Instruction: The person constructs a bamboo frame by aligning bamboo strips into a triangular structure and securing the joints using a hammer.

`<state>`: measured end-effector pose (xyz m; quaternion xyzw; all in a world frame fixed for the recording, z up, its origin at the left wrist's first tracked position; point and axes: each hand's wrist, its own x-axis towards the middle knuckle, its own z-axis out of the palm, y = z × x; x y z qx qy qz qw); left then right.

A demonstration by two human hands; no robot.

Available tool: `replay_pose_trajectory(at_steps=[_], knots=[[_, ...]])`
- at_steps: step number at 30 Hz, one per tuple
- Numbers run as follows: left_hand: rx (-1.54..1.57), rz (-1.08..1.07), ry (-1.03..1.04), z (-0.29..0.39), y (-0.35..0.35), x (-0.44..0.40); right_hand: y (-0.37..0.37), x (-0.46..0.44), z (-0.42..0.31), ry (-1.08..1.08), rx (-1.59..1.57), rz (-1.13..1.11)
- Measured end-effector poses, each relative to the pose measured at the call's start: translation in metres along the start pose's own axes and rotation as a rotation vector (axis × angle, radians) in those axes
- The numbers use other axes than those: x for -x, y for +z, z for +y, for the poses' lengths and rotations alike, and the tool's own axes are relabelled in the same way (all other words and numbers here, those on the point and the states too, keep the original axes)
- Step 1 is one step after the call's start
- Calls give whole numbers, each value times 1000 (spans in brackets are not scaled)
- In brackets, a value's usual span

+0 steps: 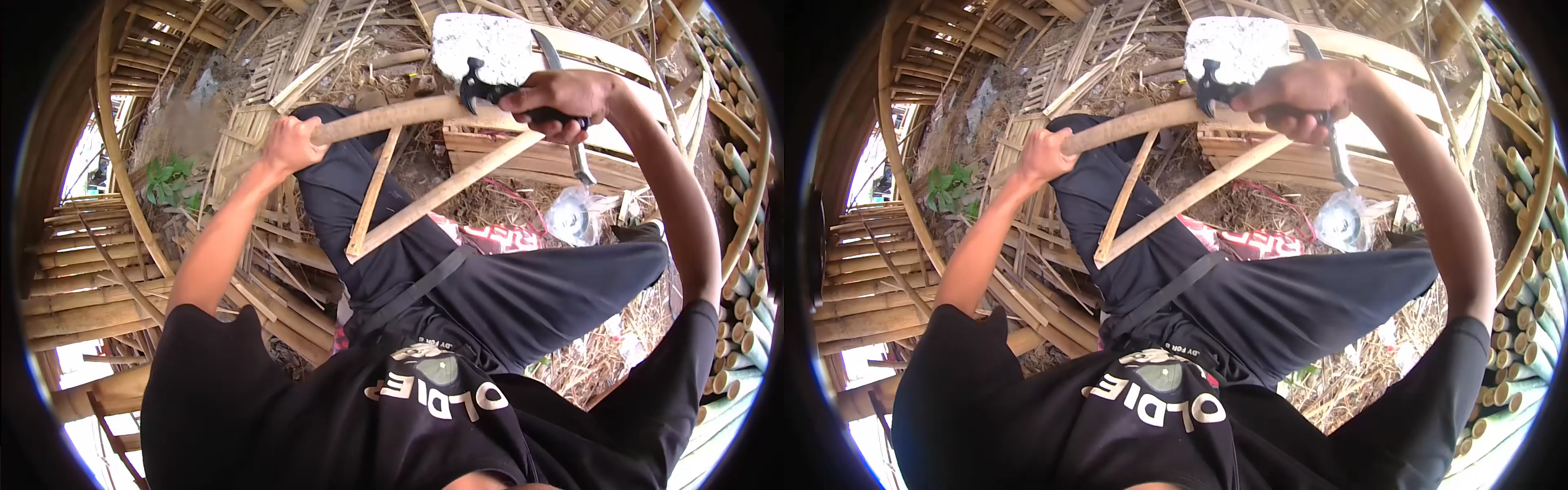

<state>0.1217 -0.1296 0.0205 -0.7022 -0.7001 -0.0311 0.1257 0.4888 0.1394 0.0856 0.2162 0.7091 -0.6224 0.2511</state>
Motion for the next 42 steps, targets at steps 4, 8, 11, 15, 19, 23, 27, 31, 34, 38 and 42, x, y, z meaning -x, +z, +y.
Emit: replay_pose_trajectory(at_steps=[4, 8, 11, 15, 19, 23, 27, 31, 34, 38, 42], knots=[[113, -196, -193, 14, -33, -14, 19, -3, -1, -71, 117, 314], [151, -388, -394, 65, -67, -28, 57, 7, -6, -140, -114, 573], [30, -474, -465, 90, -64, -36, 65, -8, 6, -179, -189, 618], [114, -82, -450, 123, -52, -62, 72, -27, -1, -234, -253, 630], [207, -80, -544, 125, -31, -99, 95, -50, -10, -335, -274, 779], [116, -54, -596, 124, -16, -113, 113, -78, -1, -442, -322, 952], [42, -34, -559, 113, 6, -97, 97, -50, -2, -224, -288, 704], [-15, -63, -465, 105, 27, -86, 74, -38, 0, -94, -141, 551], [-58, 1, -287, 99, 31, -85, 54, -26, -20, 53, 47, 401], [-29, 82, -187, 96, 34, -89, 11, -34, -31, 140, 105, 198], [-2, 144, -115, 86, 47, -85, -10, -32, -60, 306, 84, -6]])
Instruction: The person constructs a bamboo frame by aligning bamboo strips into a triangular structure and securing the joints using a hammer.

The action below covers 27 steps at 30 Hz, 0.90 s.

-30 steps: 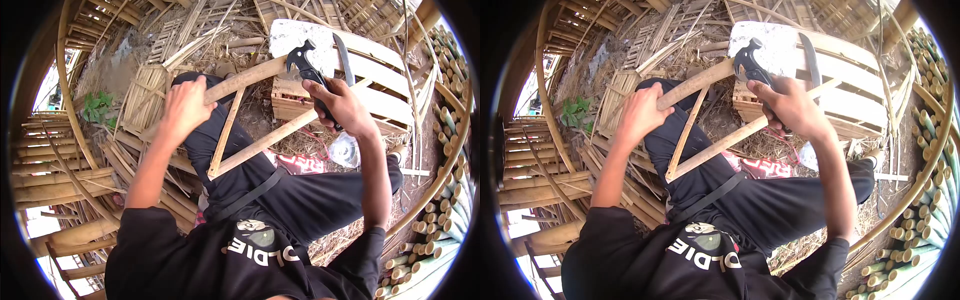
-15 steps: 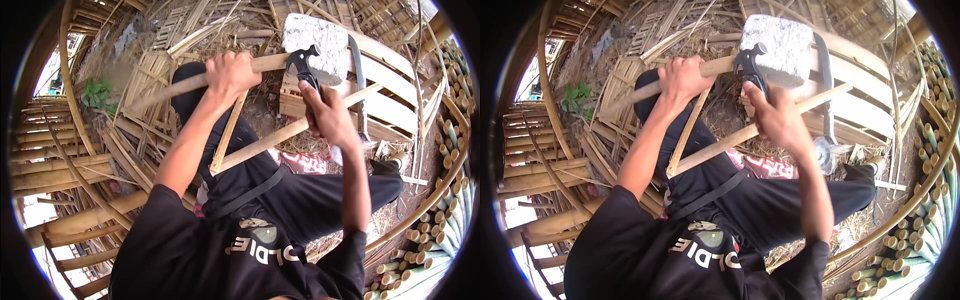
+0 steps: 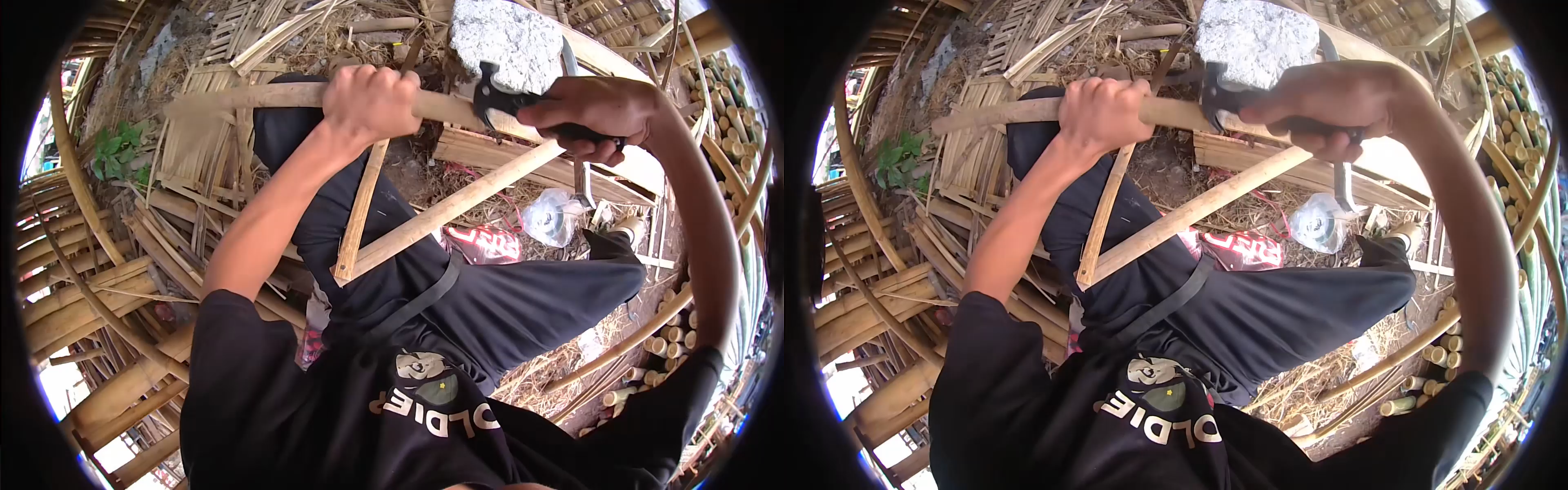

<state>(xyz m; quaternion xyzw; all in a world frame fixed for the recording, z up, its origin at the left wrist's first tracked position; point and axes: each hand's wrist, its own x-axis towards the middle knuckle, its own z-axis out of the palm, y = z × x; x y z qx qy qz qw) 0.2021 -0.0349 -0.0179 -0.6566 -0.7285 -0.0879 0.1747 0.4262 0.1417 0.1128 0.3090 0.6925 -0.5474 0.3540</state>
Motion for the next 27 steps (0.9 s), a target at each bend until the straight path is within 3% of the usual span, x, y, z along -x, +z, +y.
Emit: replay_pose_trajectory(at_steps=[2, 6, 10, 13, 15, 17, 21, 23, 25, 26, 27], knots=[[22, 120, 180, -1, -1, 6, 0, -1, -15, 78, 34, -30], [75, 231, 259, -5, 0, 8, -4, -9, -31, 251, 114, -133], [49, 68, 287, -9, 6, 17, -2, -16, -48, 391, 122, -192], [119, 211, 317, -10, 5, 12, -6, -21, -64, 446, 188, -176], [138, 182, 290, -7, 2, 12, -8, -24, -77, 480, 318, -196], [24, -137, 219, -5, 0, 11, -6, -23, -94, 499, 331, -173], [66, -41, 200, -2, 0, 12, 4, -28, -125, 671, 538, -123], [141, -31, 191, 4, -9, 6, -4, -42, -139, 843, 532, -401], [178, -622, 210, 2, -30, -14, -4, -55, -153, 947, 557, -514], [219, -287, 320, -3, -12, -5, -3, -55, -161, 956, 599, -480], [219, -286, 320, -3, -8, -9, -1, -47, -154, 879, 667, -233]])
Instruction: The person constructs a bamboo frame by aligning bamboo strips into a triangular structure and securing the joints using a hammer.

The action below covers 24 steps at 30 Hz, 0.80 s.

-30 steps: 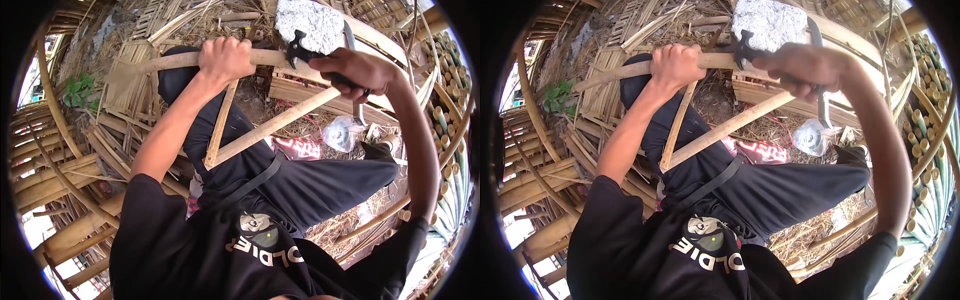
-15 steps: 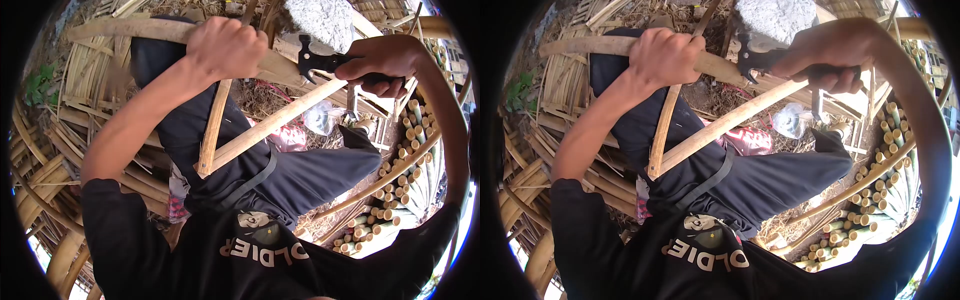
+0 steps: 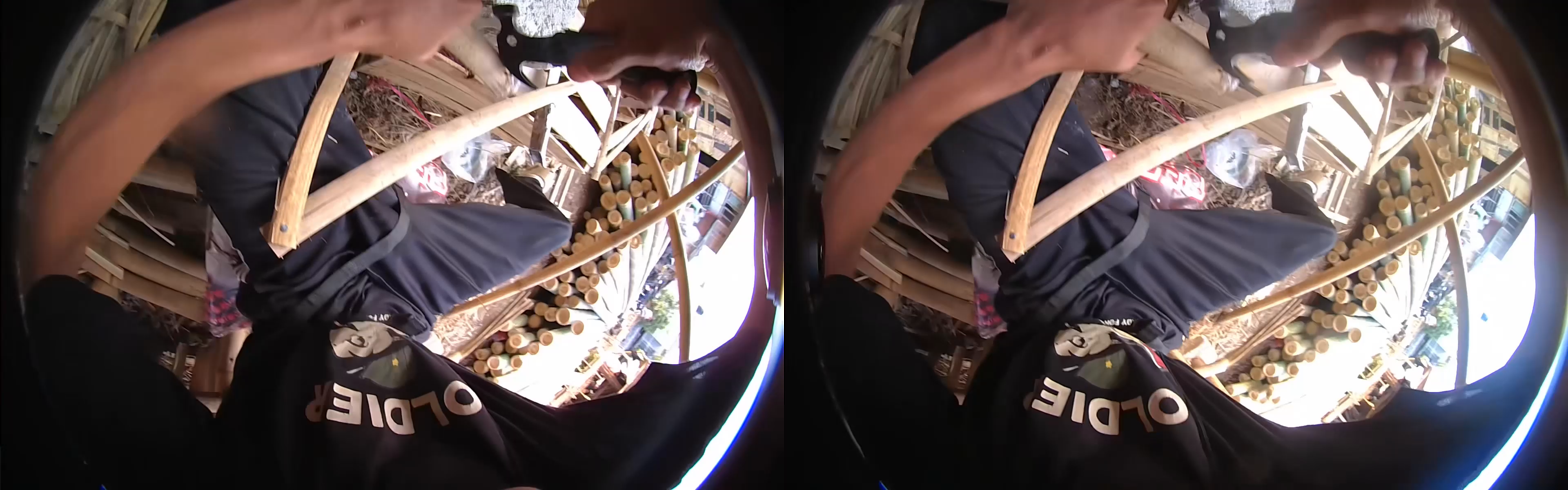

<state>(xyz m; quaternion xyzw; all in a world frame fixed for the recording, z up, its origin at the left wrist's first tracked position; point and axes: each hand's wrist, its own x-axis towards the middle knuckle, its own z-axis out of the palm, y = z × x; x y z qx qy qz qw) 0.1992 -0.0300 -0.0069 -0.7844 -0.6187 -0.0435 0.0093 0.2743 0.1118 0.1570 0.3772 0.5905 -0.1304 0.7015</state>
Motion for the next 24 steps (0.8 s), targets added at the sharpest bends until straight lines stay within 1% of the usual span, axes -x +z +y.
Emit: replay_pose_trajectory(at_steps=[1, 2, 3, 4, 5, 7, 8, 10, 11, 12, 13, 14, 15, 17, 18, 20, 21, 22, 24], knots=[[-40, -73, -55, -1, -2, -4, 9, -1, 7, -8, -46, 249], [-111, -148, -126, -7, -3, -3, 15, -6, 15, -146, -53, 330], [-142, 31, -128, -12, 3, 0, 22, -14, 24, -313, -63, 426], [-133, 139, -232, -15, 18, 7, 40, -25, 25, -401, -150, 559], [-74, 200, -268, -19, 13, 17, 58, -37, 25, -495, -223, 689], [25, 296, -345, -22, -1, 35, 95, -78, 18, -688, -406, 1021], [53, 330, -394, -23, -10, 41, 107, -96, 17, -875, -439, 1190], [254, 264, -542, -20, -36, 43, 134, -96, -6, -858, -981, 1090], [329, 200, -615, -16, -43, 45, 143, -96, -19, -881, -986, 1236], [288, 247, -638, -6, -49, 45, 149, -95, -30, -901, -999, 1384], [347, 288, -640, -1, -56, 45, 153, -87, -36, -915, -1143, 1281], [411, 323, -640, 4, -63, 47, 157, -86, -44, -991, -1295, 1235], [372, 303, -622, 8, -70, 49, 161, -85, -52, -1067, -1447, 1189], [794, 187, -580, 8, -83, 52, 163, -87, -56, -1171, -1580, 1074], [765, 173, -580, 12, -80, 53, 165, -86, -51, -1197, -1602, 1065], [795, 398, -574, 21, -70, 53, 169, -85, -32, -1594, -1815, 273], [729, 398, -536, 22, -73, 53, 172, -80, -40, -1460, -1796, 548], [713, 386, -533, 19, -73, 56, 174, -84, -39, -1476, -1809, 538], [880, 150, -557, 11, -74, 61, 177, -93, -34, -1580, -1746, 404]])
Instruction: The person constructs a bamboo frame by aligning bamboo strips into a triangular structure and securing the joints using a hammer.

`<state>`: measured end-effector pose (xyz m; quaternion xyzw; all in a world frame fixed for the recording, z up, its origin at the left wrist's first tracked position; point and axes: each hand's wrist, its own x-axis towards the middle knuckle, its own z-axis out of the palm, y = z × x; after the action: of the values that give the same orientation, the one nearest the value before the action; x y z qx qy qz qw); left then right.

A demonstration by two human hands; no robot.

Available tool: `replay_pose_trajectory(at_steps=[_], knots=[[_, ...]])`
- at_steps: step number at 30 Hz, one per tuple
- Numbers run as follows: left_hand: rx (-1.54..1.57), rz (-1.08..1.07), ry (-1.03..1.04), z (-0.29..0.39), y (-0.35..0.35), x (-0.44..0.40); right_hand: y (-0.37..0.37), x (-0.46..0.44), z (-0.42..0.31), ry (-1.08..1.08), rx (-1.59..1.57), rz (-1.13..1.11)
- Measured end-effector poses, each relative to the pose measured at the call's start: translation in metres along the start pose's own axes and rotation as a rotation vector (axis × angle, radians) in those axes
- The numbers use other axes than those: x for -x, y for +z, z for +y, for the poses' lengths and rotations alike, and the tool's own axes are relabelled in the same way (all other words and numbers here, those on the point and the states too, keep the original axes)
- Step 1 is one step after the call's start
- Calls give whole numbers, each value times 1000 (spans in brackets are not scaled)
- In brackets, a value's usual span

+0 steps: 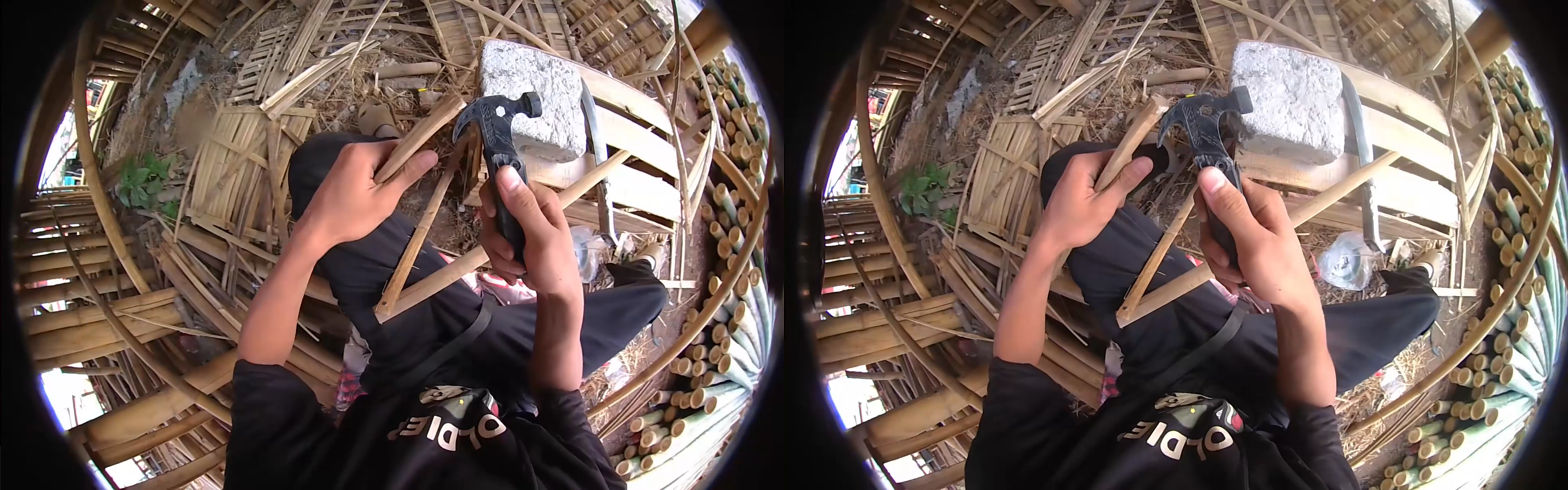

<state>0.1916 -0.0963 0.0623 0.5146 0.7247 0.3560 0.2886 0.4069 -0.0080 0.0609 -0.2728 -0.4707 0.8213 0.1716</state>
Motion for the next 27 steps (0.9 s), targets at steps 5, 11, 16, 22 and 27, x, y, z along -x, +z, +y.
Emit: replay_pose_trajectory(at_steps=[5, 11, 16, 22, 27], knots=[[102, -87, -47, -3, 3, 0, -9, 2, 3, 92, -368, -153], [-196, 85, 286, 17, 4, 7, -43, 1, 9, 367, -1012, -597], [-372, 161, 671, 0, -19, 3, -50, 12, 25, 221, -670, -504], [-853, 189, 1271, -11, -34, -21, -42, 36, 4, 167, -99, -210], [-951, 46, 1352, -5, -13, -20, -49, 51, 0, 187, 232, -89]])
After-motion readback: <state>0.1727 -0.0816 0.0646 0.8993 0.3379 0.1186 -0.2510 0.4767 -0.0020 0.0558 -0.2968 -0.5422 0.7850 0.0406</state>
